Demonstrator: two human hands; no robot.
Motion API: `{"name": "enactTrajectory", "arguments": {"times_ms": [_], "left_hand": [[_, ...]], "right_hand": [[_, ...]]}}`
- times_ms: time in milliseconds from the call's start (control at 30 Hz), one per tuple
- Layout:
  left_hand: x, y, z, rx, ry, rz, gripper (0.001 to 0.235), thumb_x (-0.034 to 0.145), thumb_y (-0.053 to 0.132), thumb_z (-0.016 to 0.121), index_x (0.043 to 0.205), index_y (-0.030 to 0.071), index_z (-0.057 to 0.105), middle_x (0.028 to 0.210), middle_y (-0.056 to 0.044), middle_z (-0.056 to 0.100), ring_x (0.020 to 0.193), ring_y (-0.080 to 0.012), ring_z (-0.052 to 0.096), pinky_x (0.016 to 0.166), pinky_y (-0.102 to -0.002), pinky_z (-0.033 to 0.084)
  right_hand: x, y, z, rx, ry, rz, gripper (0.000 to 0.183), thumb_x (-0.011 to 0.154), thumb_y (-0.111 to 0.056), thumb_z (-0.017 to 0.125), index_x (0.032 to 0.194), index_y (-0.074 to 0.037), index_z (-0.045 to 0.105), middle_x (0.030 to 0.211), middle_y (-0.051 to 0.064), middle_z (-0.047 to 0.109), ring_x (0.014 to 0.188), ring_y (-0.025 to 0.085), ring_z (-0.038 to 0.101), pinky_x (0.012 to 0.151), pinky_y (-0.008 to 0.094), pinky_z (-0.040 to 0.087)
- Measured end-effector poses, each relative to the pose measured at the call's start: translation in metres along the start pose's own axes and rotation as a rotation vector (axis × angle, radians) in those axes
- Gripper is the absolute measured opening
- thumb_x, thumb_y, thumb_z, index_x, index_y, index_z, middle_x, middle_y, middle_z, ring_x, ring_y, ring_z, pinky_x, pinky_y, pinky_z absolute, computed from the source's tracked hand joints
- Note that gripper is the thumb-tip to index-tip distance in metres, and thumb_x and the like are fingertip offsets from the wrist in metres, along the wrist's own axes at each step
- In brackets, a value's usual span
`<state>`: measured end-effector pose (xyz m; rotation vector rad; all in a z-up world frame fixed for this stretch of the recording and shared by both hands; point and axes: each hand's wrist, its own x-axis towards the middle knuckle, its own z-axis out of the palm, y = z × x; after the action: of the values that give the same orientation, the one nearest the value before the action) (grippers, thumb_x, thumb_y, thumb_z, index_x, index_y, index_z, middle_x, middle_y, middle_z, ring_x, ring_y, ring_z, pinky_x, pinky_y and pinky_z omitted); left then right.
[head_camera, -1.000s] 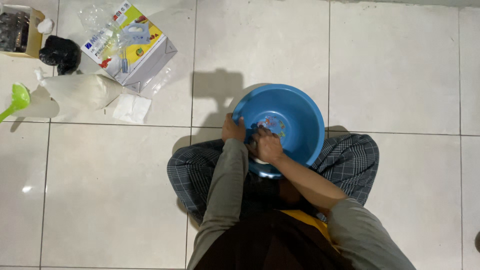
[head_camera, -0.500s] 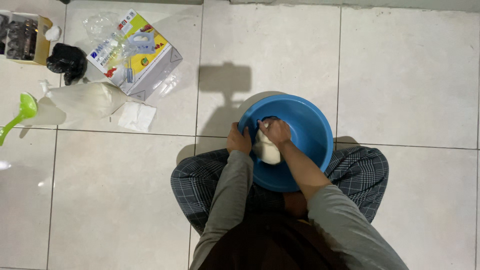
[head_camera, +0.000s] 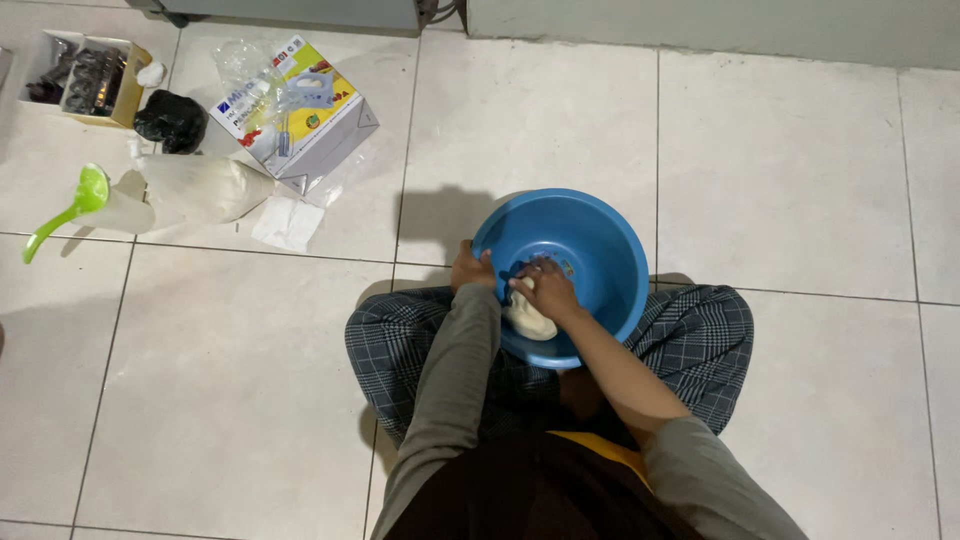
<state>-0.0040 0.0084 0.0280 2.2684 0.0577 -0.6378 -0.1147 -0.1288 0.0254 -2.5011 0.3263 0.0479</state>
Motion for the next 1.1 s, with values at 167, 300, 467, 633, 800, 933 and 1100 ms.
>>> {"name": "enactTrajectory", "arguments": {"times_ms": [167,300,467,633,800,933,1100], "left_hand": [[0.014,-0.013,0.006,0.018,-0.007,-0.001,0.037,0.106,0.039,0.051,0.136,0.017,0.048,0.127,-0.017,0.066,0.118,-0.0366,0.068,0.098,-0.056,0.057],[0.021,-0.016,0.012,0.055,-0.018,-0.03,0.039,0.105,0.042,0.051,0.138,0.02,0.048,0.131,-0.014,0.066,0.12,-0.0347,0.068,0.099,-0.053,0.057],[0.024,-0.016,0.022,0.099,0.018,-0.034,0.039,0.106,0.036,0.051,0.14,0.02,0.045,0.132,-0.014,0.066,0.12,-0.0363,0.068,0.098,-0.056,0.057],[0.04,-0.03,0.033,0.131,0.013,-0.048,0.037,0.106,0.035,0.053,0.138,0.02,0.041,0.133,-0.013,0.066,0.122,-0.0359,0.067,0.1,-0.057,0.055],[0.001,-0.004,0.014,0.115,0.017,-0.047,0.038,0.107,0.031,0.051,0.141,0.017,0.042,0.133,-0.014,0.067,0.122,-0.0337,0.067,0.101,-0.052,0.056],[-0.003,0.003,0.006,0.065,-0.027,-0.024,0.039,0.108,0.031,0.049,0.142,0.015,0.041,0.133,-0.017,0.066,0.121,-0.037,0.067,0.099,-0.055,0.057],[0.005,0.0,0.009,0.068,-0.039,-0.058,0.039,0.108,0.03,0.046,0.143,0.014,0.041,0.131,-0.018,0.066,0.119,-0.0387,0.068,0.099,-0.058,0.056]], "right_hand": [[-0.05,-0.012,-0.053,0.124,-0.065,-0.053,0.044,0.097,-0.045,0.065,0.132,-0.019,0.067,0.125,0.028,0.063,0.102,0.051,0.068,0.09,0.065,0.055],[-0.08,0.005,-0.062,0.171,-0.027,0.077,0.055,0.081,-0.029,0.086,0.133,-0.027,0.069,0.128,0.017,0.062,0.116,0.048,0.065,0.095,0.06,0.054],[-0.109,0.006,-0.061,0.141,0.157,0.056,0.05,0.072,-0.025,0.088,0.119,-0.036,0.075,0.113,0.006,0.064,0.105,0.038,0.07,0.086,0.049,0.06],[-0.074,0.016,-0.069,0.235,0.185,0.03,0.043,0.067,-0.016,0.088,0.107,-0.028,0.082,0.103,0.01,0.069,0.099,0.04,0.071,0.084,0.046,0.059],[-0.045,0.004,-0.079,0.029,0.346,-0.113,0.042,0.073,0.001,0.081,0.105,-0.025,0.079,0.111,0.007,0.066,0.109,0.037,0.067,0.09,0.046,0.056],[-0.036,0.036,-0.039,-0.177,0.416,-0.226,0.032,0.077,-0.009,0.081,0.101,-0.03,0.077,0.121,0.004,0.064,0.114,0.032,0.063,0.091,0.042,0.054],[-0.056,0.004,-0.052,-0.045,0.133,-0.059,0.02,0.084,-0.014,0.075,0.102,-0.024,0.079,0.107,0.008,0.074,0.101,0.039,0.072,0.084,0.05,0.06]]}}
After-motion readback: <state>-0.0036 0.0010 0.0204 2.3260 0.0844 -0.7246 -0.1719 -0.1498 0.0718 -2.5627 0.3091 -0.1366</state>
